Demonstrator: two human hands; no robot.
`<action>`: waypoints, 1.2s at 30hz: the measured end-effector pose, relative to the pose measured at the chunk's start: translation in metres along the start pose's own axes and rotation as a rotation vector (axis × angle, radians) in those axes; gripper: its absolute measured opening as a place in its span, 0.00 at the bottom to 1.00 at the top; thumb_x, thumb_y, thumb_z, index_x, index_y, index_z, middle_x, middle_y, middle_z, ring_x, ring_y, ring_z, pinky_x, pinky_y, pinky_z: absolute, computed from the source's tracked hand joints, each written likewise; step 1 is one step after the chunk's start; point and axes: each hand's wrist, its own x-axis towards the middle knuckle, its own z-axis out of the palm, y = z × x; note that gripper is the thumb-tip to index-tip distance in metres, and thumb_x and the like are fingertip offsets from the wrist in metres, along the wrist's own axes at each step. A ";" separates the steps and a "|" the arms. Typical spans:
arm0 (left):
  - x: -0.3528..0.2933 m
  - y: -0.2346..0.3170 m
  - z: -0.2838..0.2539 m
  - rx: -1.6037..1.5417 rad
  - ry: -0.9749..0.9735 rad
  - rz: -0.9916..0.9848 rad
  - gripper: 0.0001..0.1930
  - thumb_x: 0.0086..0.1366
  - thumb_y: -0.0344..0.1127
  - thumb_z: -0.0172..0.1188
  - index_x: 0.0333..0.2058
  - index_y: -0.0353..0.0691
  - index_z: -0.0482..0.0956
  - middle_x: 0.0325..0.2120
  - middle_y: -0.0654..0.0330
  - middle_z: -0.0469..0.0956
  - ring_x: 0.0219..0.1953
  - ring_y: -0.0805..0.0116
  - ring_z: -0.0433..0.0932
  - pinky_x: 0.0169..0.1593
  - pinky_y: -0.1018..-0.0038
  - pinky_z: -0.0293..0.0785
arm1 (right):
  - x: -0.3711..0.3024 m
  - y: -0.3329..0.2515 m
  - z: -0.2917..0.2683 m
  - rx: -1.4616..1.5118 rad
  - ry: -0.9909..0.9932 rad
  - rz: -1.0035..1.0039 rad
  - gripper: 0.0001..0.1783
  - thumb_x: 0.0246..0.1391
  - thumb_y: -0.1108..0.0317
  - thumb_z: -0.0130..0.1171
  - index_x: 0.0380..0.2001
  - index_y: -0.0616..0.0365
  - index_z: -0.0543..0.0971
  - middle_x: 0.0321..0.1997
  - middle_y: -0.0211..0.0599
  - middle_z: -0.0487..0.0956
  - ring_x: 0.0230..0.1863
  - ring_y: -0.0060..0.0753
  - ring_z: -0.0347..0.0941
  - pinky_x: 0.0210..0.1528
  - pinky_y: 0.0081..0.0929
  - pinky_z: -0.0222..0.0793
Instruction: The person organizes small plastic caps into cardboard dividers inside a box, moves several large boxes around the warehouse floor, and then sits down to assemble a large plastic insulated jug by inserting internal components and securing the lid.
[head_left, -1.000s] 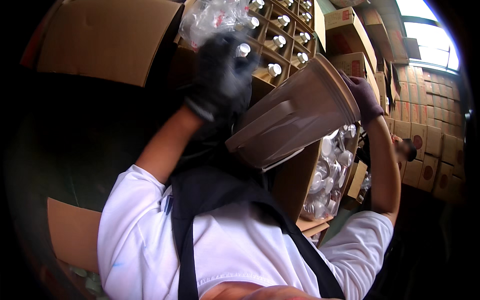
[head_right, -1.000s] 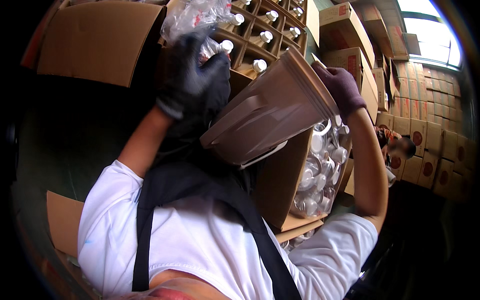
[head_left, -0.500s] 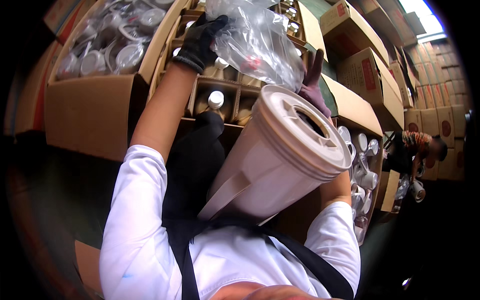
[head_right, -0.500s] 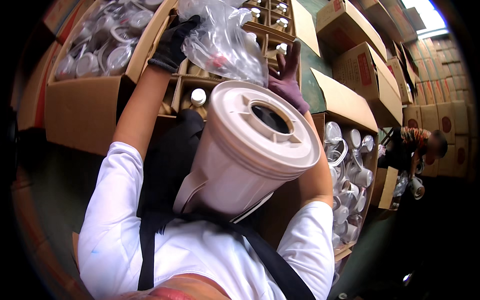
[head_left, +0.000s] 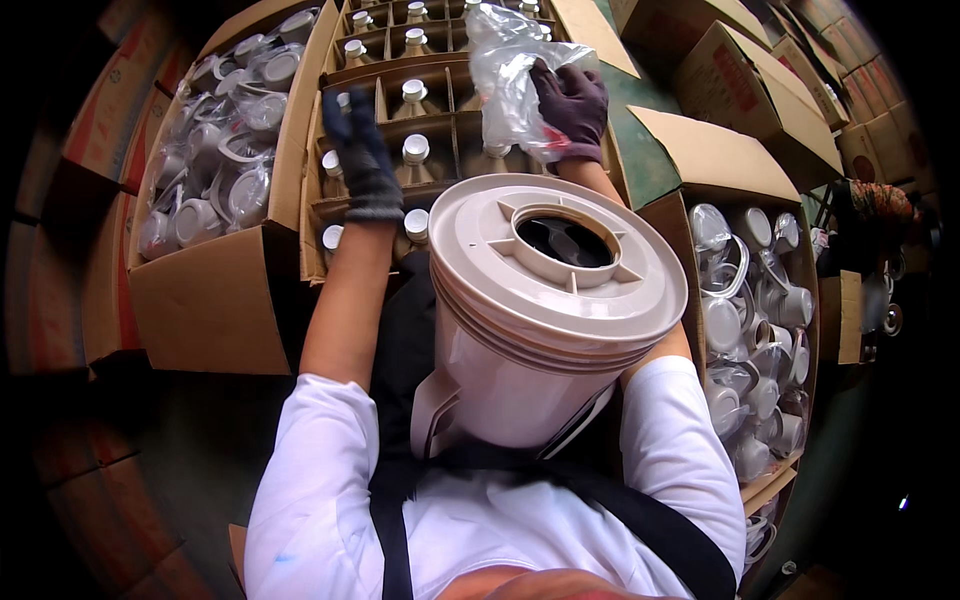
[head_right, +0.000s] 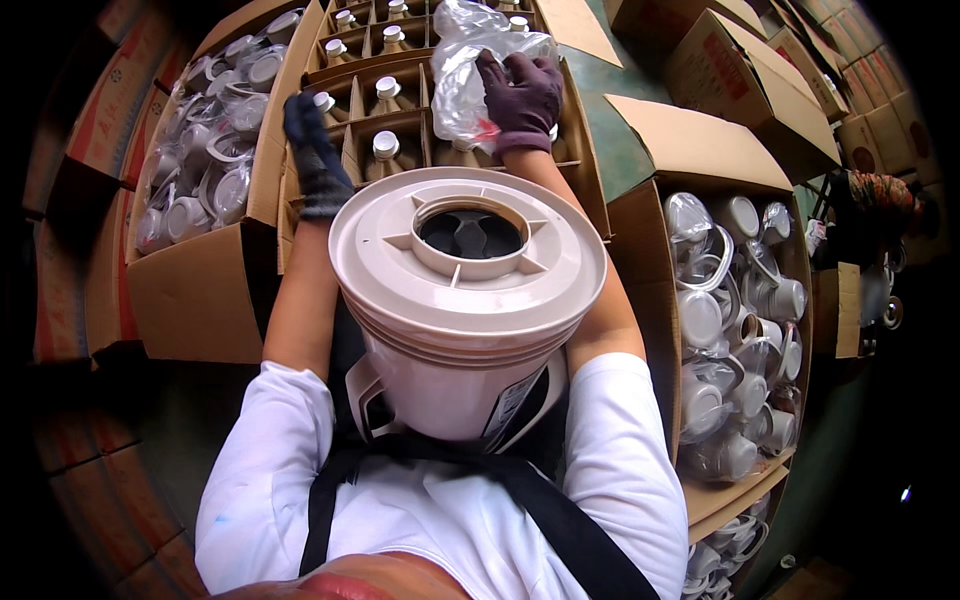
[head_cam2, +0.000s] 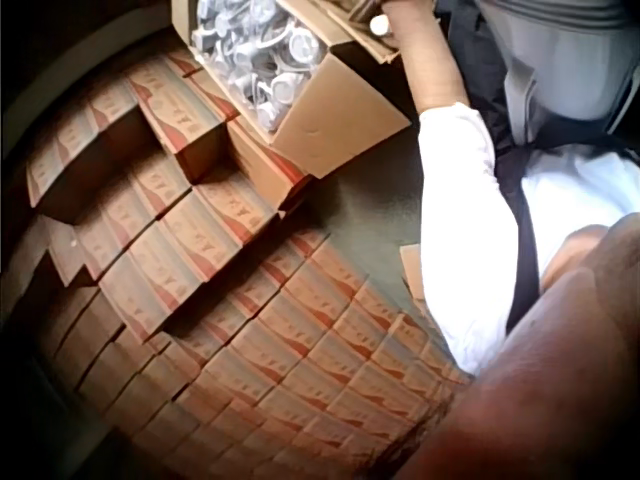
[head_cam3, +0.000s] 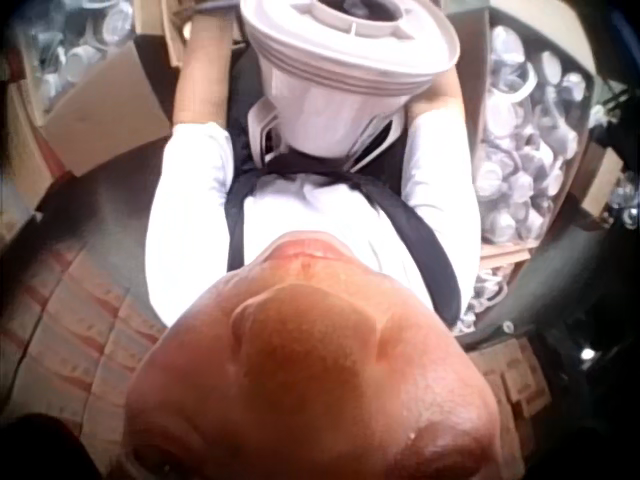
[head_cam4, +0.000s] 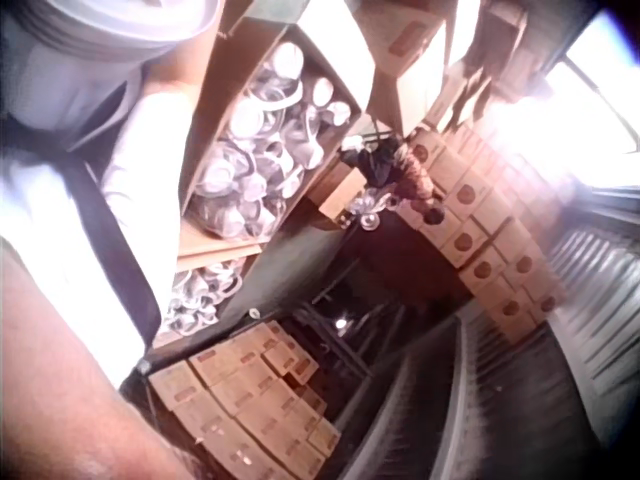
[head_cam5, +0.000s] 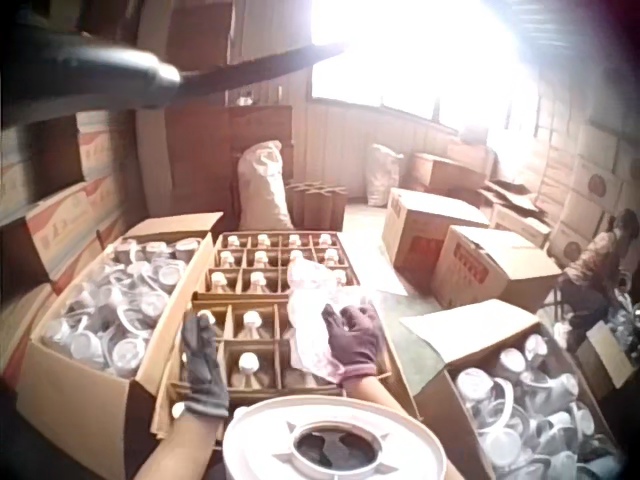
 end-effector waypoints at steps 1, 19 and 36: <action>-0.011 0.008 0.003 0.147 -0.184 0.146 0.39 0.64 0.46 0.58 0.65 0.38 0.46 0.65 0.50 0.49 0.63 0.60 0.56 0.64 0.68 0.55 | -0.016 -0.020 0.011 -0.084 -0.006 0.039 0.21 0.42 0.44 0.66 0.22 0.51 0.82 0.32 0.42 0.76 0.40 0.49 0.70 0.43 0.43 0.65; -0.019 0.007 -0.035 0.460 -0.925 0.287 0.18 0.53 0.34 0.66 0.44 0.44 0.80 0.50 0.49 0.74 0.50 0.57 0.75 0.54 0.67 0.71 | -0.058 -0.023 -0.168 0.929 -0.713 0.767 0.15 0.58 0.61 0.58 0.45 0.57 0.78 0.37 0.29 0.77 0.40 0.22 0.73 0.39 0.23 0.69; -0.214 0.178 -0.107 0.920 -0.704 0.891 0.19 0.52 0.34 0.62 0.44 0.35 0.79 0.40 0.49 0.79 0.38 0.53 0.79 0.40 0.66 0.75 | -0.214 -0.117 -0.306 -0.074 -0.893 -0.572 0.10 0.43 0.64 0.63 0.29 0.53 0.75 0.34 0.35 0.73 0.56 0.45 0.67 0.66 0.53 0.51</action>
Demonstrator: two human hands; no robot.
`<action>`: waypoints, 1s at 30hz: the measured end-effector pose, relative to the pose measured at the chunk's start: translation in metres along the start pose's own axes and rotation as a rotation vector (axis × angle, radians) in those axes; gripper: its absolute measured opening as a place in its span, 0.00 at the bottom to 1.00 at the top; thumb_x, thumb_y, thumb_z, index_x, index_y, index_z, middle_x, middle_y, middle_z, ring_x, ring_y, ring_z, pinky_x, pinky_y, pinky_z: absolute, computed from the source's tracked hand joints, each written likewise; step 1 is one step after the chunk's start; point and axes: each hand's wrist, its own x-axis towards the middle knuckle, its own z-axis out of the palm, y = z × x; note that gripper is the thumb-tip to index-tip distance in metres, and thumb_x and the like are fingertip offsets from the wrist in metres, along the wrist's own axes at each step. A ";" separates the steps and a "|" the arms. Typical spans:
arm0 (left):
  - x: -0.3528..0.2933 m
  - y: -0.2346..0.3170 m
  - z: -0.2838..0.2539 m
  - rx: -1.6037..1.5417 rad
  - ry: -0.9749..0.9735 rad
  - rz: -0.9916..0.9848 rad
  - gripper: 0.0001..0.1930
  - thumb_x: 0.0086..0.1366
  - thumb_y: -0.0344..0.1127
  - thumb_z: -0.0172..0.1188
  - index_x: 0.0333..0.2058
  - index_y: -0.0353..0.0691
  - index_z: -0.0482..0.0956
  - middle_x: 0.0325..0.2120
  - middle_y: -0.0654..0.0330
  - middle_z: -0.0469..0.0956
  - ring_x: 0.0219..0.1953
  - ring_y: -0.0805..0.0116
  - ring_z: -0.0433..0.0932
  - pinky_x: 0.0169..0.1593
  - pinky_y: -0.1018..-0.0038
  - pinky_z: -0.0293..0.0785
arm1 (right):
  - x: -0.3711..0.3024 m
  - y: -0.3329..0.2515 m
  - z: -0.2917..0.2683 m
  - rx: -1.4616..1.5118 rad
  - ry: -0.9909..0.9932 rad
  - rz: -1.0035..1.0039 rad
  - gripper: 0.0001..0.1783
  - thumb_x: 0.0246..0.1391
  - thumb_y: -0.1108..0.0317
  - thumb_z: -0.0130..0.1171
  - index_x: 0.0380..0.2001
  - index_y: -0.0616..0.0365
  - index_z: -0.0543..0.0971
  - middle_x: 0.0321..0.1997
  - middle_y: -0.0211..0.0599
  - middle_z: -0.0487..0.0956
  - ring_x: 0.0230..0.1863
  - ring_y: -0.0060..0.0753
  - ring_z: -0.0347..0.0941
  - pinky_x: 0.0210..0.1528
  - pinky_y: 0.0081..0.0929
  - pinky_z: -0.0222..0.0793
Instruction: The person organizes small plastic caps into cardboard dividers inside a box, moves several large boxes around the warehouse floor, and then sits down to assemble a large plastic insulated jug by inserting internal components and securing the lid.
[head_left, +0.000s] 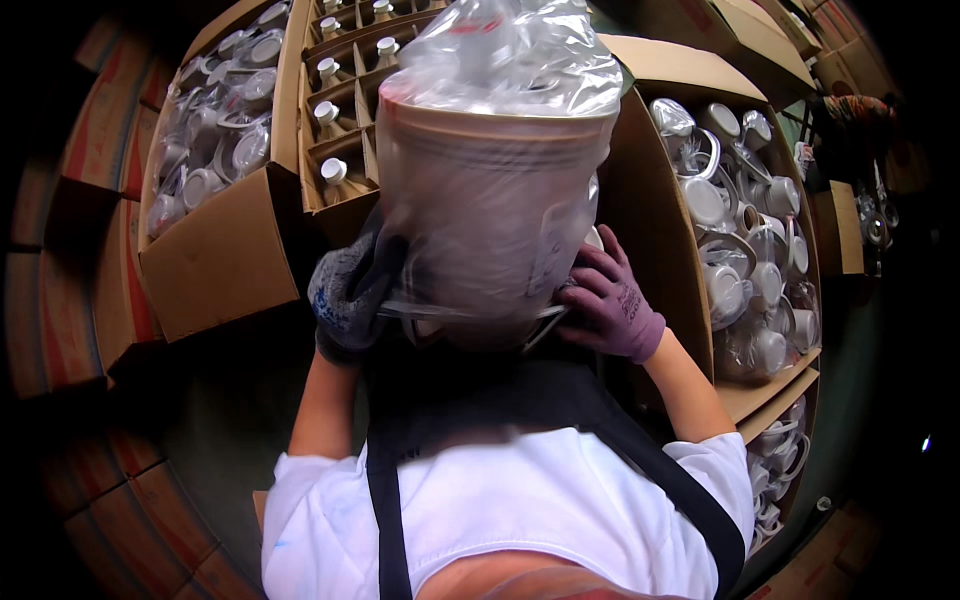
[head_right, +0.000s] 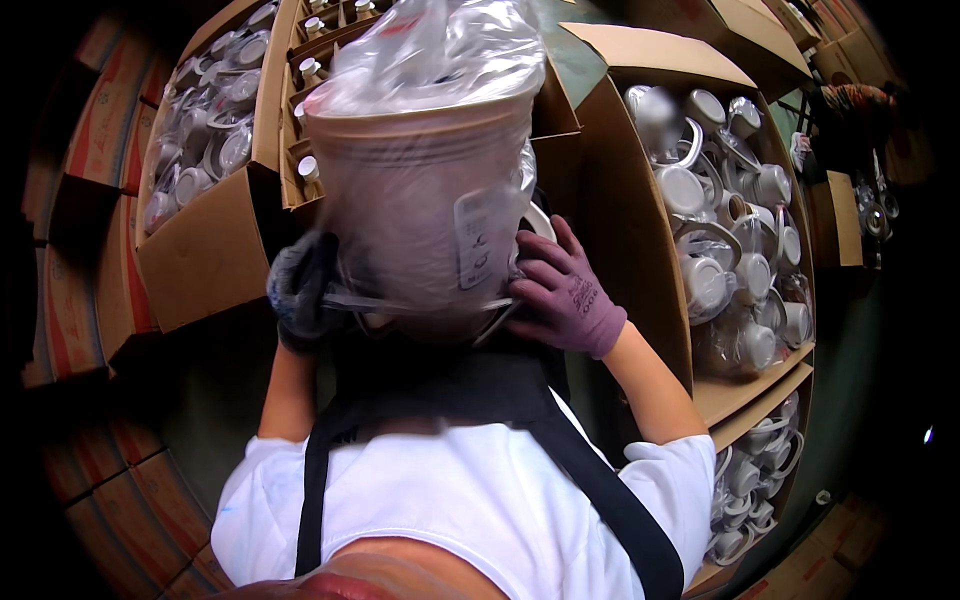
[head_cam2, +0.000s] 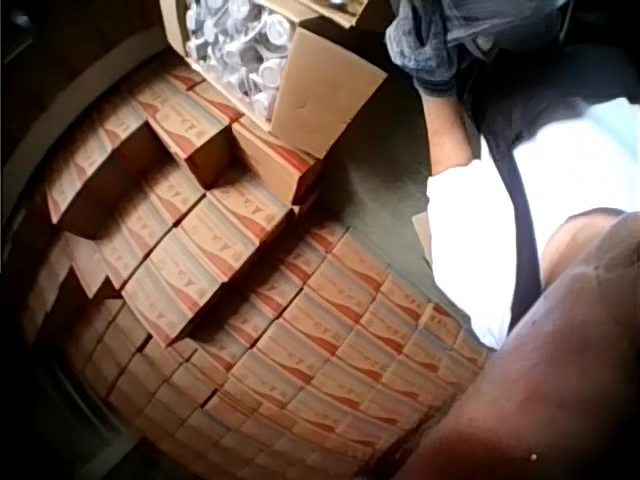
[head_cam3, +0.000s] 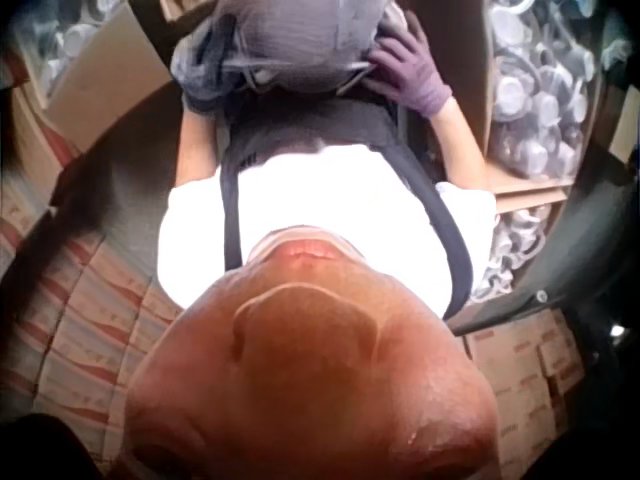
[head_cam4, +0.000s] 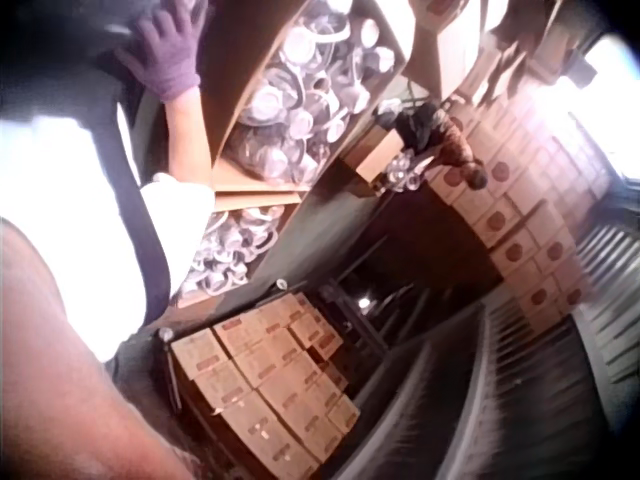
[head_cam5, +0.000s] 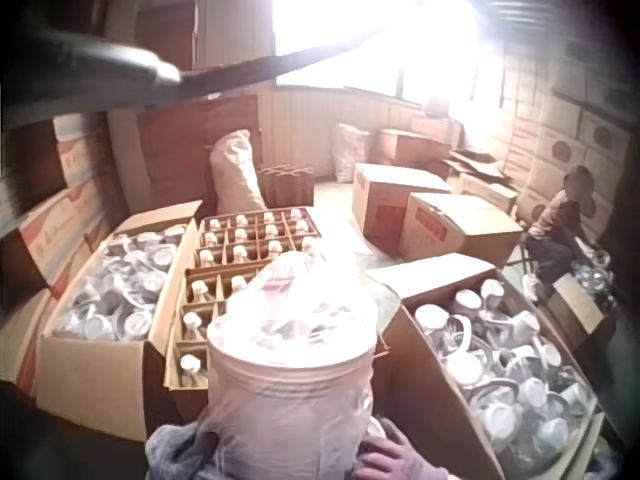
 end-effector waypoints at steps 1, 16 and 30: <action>-0.035 -0.011 0.005 -0.015 -0.073 -0.062 0.19 0.53 0.33 0.61 0.45 0.34 0.78 0.40 0.51 0.79 0.38 0.53 0.79 0.41 0.67 0.75 | -0.004 -0.005 0.003 -0.076 0.038 -0.003 0.08 0.44 0.64 0.60 0.30 0.52 0.75 0.35 0.35 0.74 0.57 0.44 0.67 0.68 0.55 0.49; 0.003 0.029 0.112 -1.060 -0.131 -0.910 0.11 0.65 0.35 0.51 0.44 0.39 0.71 0.39 0.65 0.69 0.31 0.79 0.68 0.39 0.82 0.66 | -0.052 -0.067 -0.041 -0.443 0.238 0.355 0.11 0.39 0.59 0.61 0.26 0.50 0.75 0.27 0.28 0.74 0.37 0.34 0.72 0.45 0.34 0.67; 0.211 0.296 0.331 -1.996 -1.299 -0.613 0.14 0.65 0.30 0.53 0.50 0.44 0.70 0.35 0.60 0.75 0.33 0.75 0.75 0.33 0.82 0.72 | -0.208 -0.172 -0.220 0.493 0.765 1.516 0.17 0.53 0.66 0.61 0.45 0.57 0.72 0.29 0.25 0.77 0.23 0.11 0.69 0.23 0.10 0.60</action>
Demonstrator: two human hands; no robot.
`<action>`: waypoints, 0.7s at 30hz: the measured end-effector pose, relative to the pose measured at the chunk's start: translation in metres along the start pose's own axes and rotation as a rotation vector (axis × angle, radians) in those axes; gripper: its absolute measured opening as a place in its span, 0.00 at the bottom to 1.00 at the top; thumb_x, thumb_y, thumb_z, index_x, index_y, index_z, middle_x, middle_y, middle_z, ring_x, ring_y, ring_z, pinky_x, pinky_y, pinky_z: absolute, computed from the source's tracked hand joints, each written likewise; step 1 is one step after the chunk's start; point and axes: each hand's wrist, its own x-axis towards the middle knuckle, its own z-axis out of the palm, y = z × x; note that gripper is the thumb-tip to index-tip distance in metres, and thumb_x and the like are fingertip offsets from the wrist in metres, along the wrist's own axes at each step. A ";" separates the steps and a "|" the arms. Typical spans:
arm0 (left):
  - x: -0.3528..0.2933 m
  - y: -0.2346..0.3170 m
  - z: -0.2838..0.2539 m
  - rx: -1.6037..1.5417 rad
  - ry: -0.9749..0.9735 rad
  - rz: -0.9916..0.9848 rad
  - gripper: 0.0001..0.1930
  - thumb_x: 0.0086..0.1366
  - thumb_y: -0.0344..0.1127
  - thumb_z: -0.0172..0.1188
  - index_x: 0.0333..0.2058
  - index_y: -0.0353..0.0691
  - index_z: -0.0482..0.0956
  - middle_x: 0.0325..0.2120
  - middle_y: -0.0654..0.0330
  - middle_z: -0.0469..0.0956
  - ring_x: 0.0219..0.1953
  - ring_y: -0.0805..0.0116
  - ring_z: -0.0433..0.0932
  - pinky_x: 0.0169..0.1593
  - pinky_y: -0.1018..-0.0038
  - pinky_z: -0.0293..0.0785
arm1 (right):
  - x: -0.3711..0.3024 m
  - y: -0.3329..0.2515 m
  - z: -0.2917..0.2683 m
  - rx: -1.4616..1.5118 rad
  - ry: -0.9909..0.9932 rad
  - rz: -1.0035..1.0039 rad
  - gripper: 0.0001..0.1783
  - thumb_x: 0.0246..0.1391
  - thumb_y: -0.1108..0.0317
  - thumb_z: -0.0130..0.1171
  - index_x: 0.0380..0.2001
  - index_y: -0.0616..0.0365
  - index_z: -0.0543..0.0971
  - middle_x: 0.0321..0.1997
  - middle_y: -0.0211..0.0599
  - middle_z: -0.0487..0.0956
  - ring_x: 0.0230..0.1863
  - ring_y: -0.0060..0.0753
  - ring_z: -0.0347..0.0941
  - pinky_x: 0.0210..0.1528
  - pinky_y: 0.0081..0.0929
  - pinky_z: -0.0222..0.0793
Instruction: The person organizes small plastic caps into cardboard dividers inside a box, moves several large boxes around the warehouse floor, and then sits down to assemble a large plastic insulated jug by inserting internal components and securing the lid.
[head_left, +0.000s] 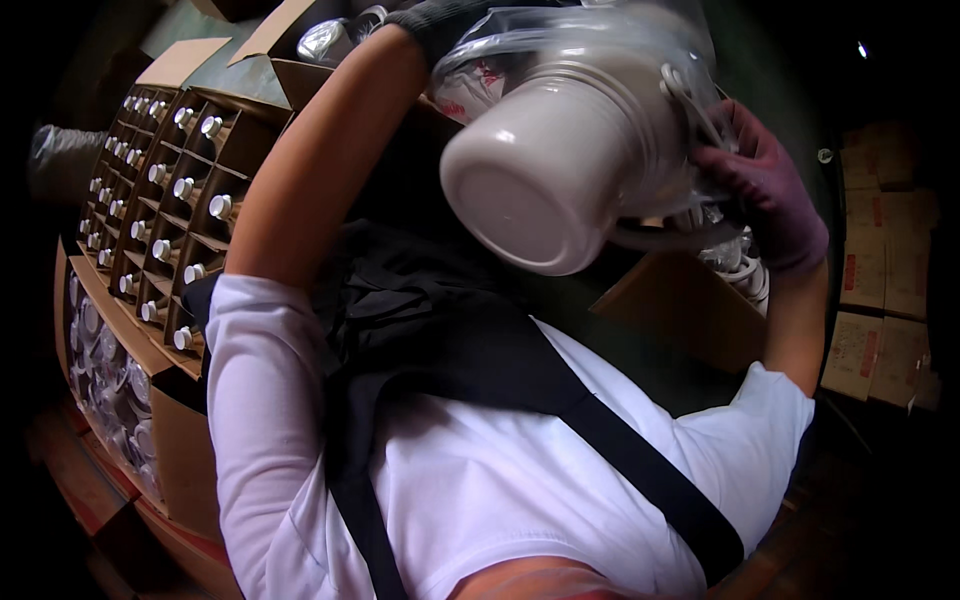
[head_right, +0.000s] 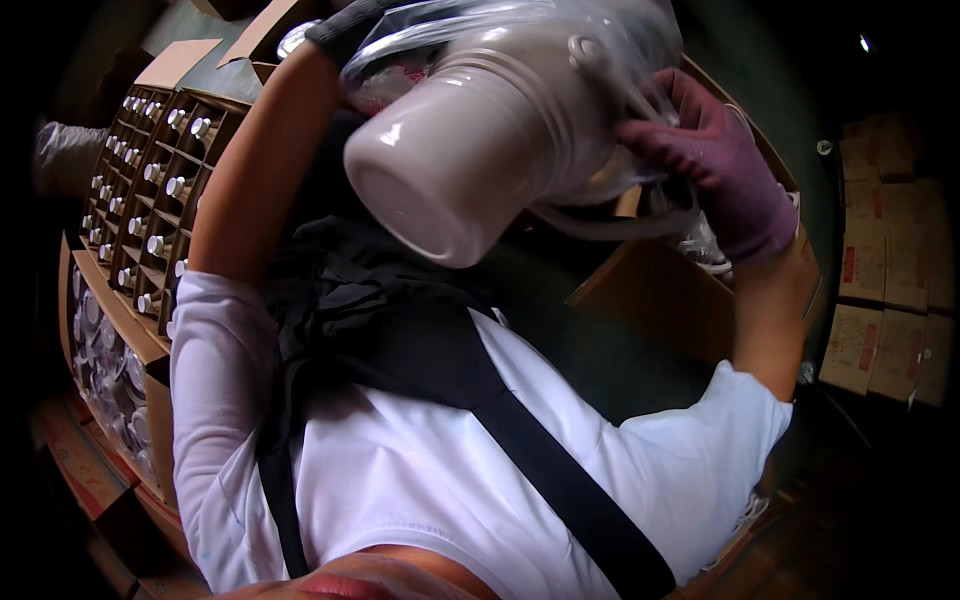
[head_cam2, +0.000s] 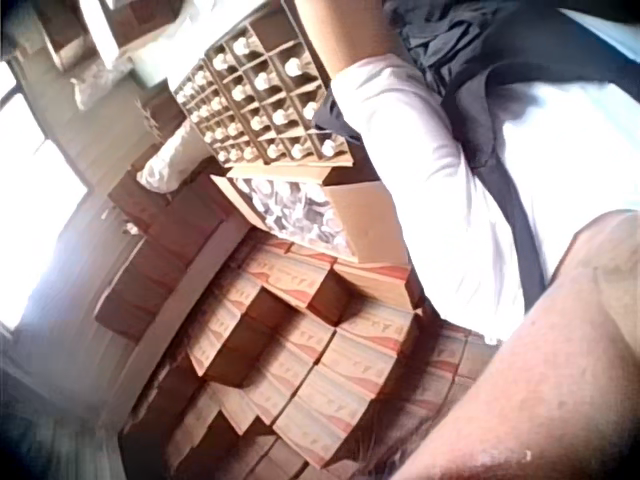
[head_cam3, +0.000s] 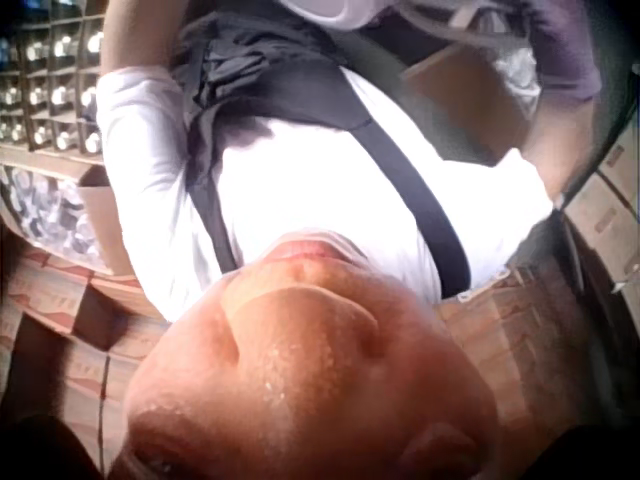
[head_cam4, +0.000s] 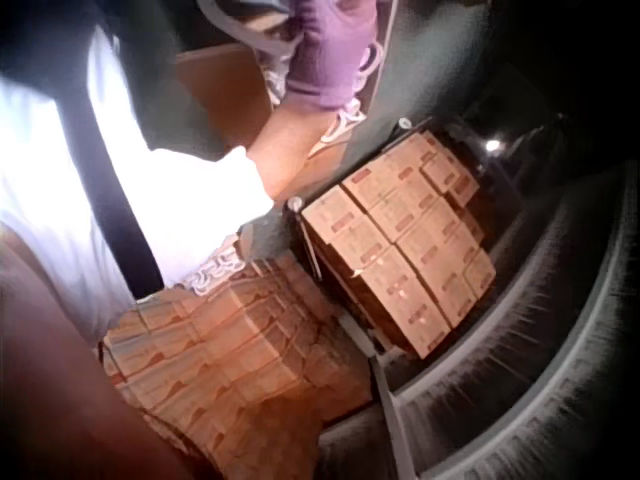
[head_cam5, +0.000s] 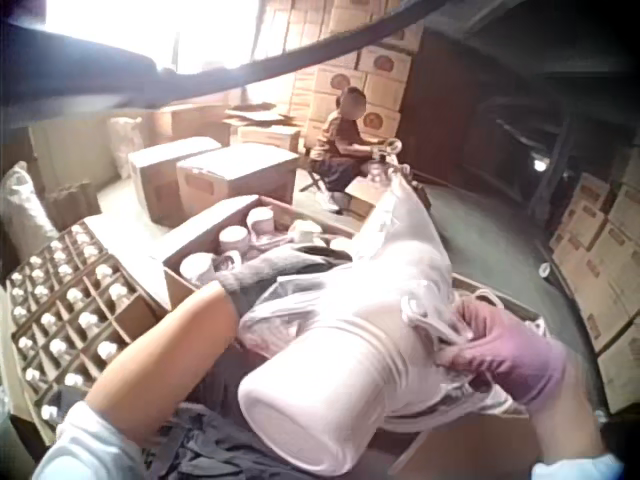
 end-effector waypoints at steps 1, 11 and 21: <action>0.006 -0.011 0.008 0.001 -0.003 -0.072 0.14 0.65 0.31 0.53 0.50 0.44 0.70 0.35 0.60 0.75 0.33 0.75 0.75 0.33 0.81 0.72 | -0.008 0.003 0.005 -0.003 0.079 0.023 0.17 0.53 0.66 0.61 0.45 0.57 0.72 0.28 0.25 0.76 0.21 0.11 0.68 0.20 0.09 0.59; 0.032 -0.031 0.033 0.011 -0.029 -0.341 0.12 0.65 0.36 0.53 0.46 0.44 0.71 0.33 0.61 0.74 0.32 0.75 0.75 0.33 0.79 0.73 | -0.010 0.021 -0.003 0.267 0.401 -0.150 0.22 0.57 0.67 0.53 0.55 0.60 0.70 0.50 0.36 0.75 0.51 0.31 0.72 0.50 0.30 0.72; 0.037 -0.037 0.037 0.021 -0.020 -0.441 0.12 0.66 0.42 0.53 0.43 0.43 0.72 0.31 0.61 0.74 0.31 0.75 0.75 0.34 0.77 0.74 | 0.009 0.109 0.009 0.590 0.356 -0.083 0.20 0.59 0.72 0.49 0.55 0.60 0.71 0.43 0.41 0.77 0.30 0.24 0.74 0.33 0.22 0.75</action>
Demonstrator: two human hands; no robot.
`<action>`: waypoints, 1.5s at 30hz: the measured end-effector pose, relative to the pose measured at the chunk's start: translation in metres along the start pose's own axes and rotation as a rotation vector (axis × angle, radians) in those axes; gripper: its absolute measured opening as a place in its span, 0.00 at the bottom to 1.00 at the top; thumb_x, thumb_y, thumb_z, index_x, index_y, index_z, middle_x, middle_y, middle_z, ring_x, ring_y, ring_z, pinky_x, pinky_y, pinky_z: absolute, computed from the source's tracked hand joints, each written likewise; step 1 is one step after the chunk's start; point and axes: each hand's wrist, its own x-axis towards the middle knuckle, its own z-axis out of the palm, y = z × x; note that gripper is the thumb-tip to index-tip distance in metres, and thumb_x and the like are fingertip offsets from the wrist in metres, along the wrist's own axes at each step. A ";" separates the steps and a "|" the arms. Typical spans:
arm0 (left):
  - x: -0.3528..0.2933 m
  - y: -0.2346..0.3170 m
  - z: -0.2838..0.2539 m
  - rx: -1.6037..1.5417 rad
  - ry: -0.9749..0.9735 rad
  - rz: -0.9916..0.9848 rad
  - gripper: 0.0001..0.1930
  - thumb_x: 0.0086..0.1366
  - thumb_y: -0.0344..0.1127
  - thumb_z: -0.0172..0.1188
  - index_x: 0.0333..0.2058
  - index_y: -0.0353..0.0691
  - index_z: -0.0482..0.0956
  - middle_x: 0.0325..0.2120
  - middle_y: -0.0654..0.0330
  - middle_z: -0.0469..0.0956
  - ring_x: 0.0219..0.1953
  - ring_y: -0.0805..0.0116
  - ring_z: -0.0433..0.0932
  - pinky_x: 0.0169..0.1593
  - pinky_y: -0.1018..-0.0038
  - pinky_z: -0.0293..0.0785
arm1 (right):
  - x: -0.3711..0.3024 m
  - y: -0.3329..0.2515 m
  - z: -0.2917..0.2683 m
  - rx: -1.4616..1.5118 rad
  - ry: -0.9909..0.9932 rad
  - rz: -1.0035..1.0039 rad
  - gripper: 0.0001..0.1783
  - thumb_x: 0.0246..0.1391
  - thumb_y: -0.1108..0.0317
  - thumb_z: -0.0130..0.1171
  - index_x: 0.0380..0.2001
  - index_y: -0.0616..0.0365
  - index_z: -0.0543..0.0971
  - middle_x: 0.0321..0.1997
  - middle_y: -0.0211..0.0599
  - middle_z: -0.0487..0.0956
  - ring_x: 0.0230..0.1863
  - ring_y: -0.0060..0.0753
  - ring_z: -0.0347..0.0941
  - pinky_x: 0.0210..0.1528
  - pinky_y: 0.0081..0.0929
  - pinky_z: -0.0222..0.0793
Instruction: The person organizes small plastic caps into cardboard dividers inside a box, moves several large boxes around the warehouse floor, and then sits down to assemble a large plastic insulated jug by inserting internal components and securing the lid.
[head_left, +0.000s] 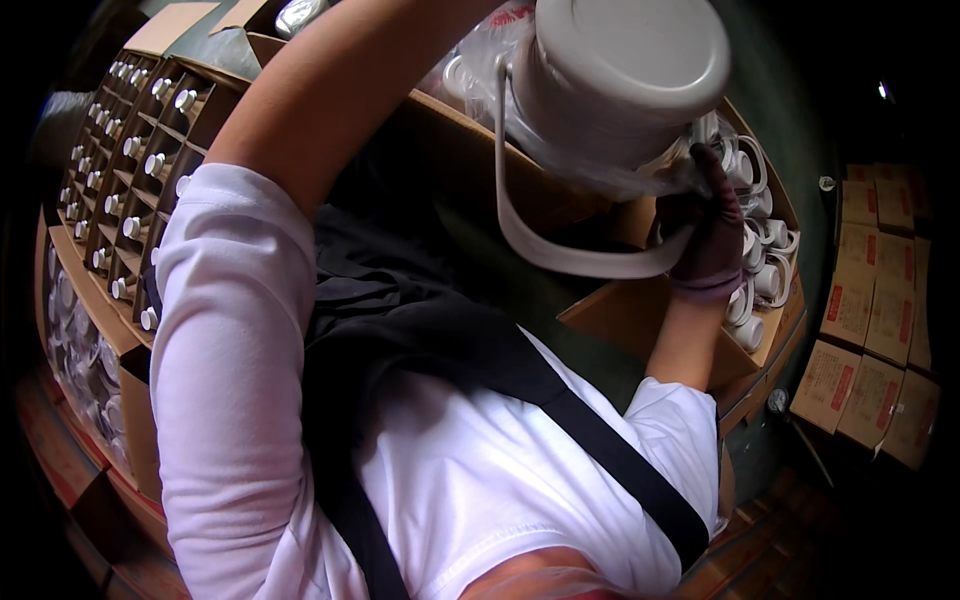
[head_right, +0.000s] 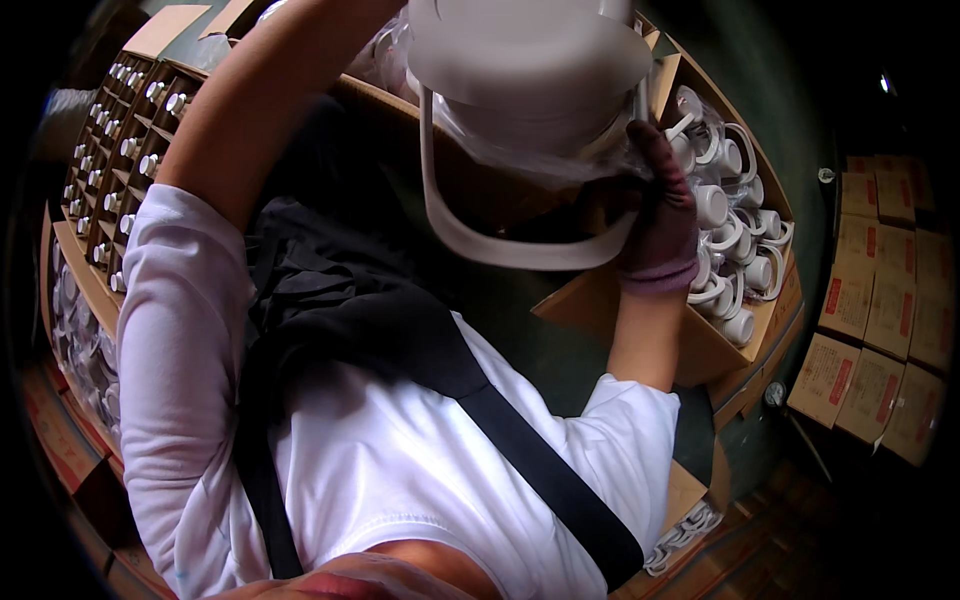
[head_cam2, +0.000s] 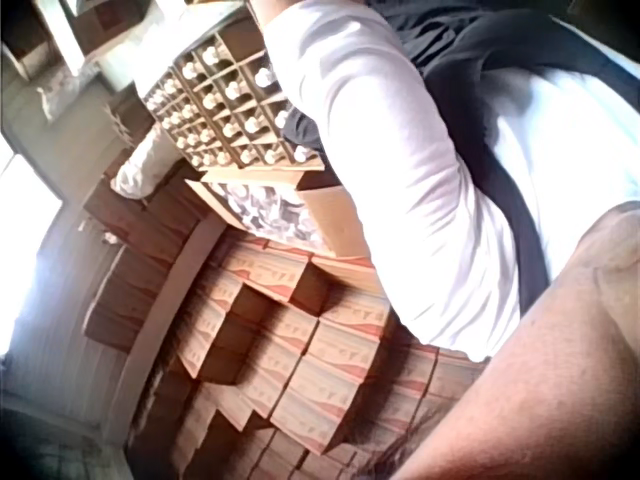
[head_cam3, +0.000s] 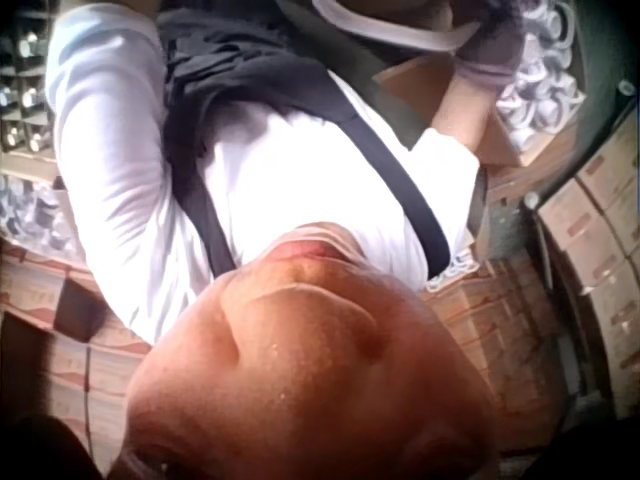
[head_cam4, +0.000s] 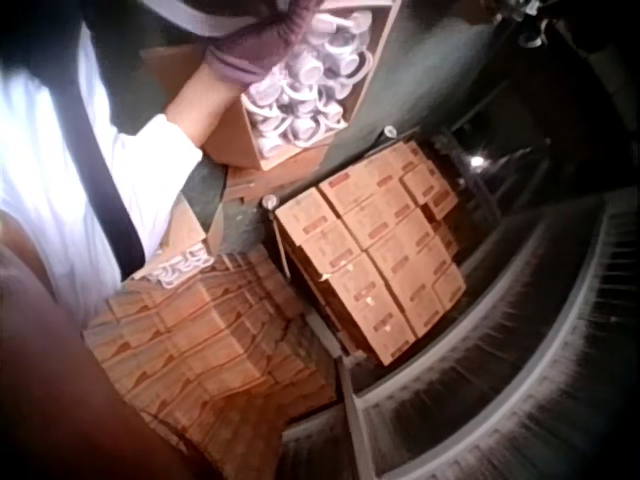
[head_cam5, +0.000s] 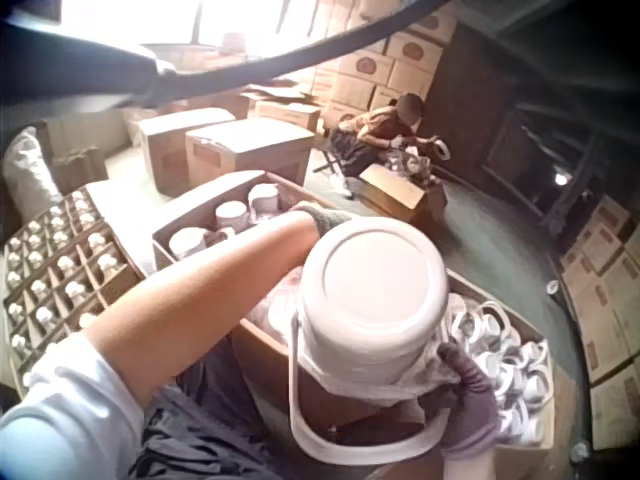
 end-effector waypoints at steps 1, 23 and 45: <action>0.000 0.000 -0.001 0.001 0.005 -0.009 0.12 0.66 0.43 0.53 0.42 0.43 0.72 0.31 0.61 0.74 0.31 0.75 0.75 0.34 0.77 0.74 | -0.004 0.011 0.005 0.007 0.027 -0.034 0.18 0.60 0.72 0.48 0.53 0.62 0.71 0.39 0.41 0.77 0.26 0.21 0.71 0.29 0.19 0.73; 0.023 -0.085 -0.057 1.544 -0.336 0.713 0.20 0.68 0.45 0.53 0.54 0.41 0.70 0.47 0.56 0.74 0.46 0.68 0.74 0.50 0.76 0.71 | 0.088 0.196 0.013 -0.708 0.066 0.074 0.11 0.53 0.79 0.53 0.41 0.58 0.74 0.38 0.40 0.75 0.41 0.31 0.72 0.47 0.28 0.72; -0.293 -0.114 -0.052 -0.059 0.648 0.444 0.24 0.73 0.41 0.39 0.61 0.32 0.62 0.56 0.51 0.69 0.59 0.62 0.68 0.63 0.70 0.60 | 0.347 0.125 0.019 -1.910 -0.527 -0.041 0.29 0.43 0.54 0.61 0.52 0.44 0.72 0.55 0.40 0.74 0.57 0.43 0.70 0.59 0.45 0.61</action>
